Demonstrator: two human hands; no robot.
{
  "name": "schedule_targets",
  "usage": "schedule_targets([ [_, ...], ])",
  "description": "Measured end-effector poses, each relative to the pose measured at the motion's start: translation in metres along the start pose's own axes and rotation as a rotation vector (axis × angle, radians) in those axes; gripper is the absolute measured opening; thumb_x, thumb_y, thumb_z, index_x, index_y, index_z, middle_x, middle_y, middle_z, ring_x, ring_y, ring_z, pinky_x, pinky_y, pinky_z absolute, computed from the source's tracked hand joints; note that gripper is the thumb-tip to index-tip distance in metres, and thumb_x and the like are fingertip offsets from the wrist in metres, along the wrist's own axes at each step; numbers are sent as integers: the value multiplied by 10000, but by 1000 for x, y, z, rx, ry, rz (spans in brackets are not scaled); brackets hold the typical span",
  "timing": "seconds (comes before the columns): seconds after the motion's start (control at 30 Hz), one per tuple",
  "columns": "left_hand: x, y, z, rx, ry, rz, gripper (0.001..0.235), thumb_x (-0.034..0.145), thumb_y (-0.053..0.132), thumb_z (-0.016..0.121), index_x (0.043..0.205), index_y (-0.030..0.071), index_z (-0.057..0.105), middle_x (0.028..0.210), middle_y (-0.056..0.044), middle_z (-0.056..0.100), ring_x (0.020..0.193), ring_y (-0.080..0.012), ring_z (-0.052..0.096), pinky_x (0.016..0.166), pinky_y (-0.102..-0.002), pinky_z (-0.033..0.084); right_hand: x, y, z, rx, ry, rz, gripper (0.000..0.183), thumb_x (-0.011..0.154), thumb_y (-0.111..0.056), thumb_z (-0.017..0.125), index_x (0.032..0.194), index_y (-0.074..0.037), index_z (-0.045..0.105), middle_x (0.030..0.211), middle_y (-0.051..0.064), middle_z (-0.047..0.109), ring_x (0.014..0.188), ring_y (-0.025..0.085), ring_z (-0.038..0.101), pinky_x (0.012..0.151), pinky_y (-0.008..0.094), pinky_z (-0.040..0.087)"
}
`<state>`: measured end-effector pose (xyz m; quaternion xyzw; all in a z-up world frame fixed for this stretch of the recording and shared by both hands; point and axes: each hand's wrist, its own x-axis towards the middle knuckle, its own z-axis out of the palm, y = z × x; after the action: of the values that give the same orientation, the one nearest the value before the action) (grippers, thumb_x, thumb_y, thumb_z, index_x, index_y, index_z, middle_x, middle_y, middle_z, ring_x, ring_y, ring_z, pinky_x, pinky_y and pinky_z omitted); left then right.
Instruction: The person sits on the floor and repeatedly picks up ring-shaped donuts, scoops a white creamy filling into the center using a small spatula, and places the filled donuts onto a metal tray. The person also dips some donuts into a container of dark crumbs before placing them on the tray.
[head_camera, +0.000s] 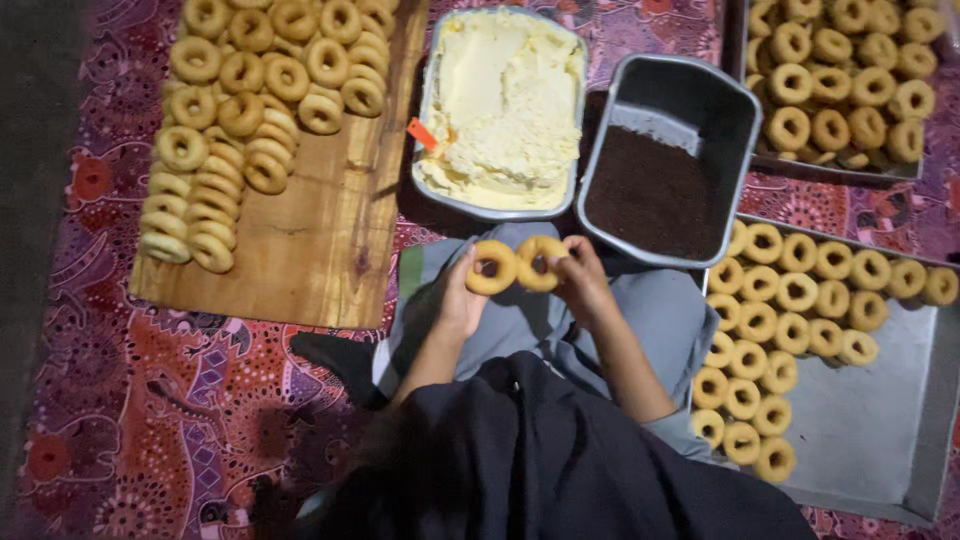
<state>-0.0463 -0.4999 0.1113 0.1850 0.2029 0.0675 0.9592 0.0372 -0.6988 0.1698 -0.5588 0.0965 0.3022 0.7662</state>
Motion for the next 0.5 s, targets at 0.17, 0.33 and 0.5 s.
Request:
schedule_targets([
  [0.17,-4,-4,12,454,142,207,388,951,319,703,1175,7,647,1053,-28,672,958,-142,627,870,-319,520,-20,4,17,62,25,-68,350,921,-128,628,1250,-103,514,1049,67,650,923,188,668,735,379,603],
  [0.33,-18,12,30,1287,159,746,613,898,392,786,1243,-61,557,1190,-174,578,1081,-288,597,953,-405,498,-11,4,28,216,-161,9,376,945,-194,612,1295,-69,555,1043,65,650,930,192,669,735,375,592],
  [0.5,-10,13,20,1316,246,589,646,880,425,777,1258,-49,552,1220,-204,585,1127,-326,595,984,-435,485,21,-13,42,448,-150,20,381,1045,-220,624,1337,19,570,1036,101,602,904,197,634,808,354,569],
])
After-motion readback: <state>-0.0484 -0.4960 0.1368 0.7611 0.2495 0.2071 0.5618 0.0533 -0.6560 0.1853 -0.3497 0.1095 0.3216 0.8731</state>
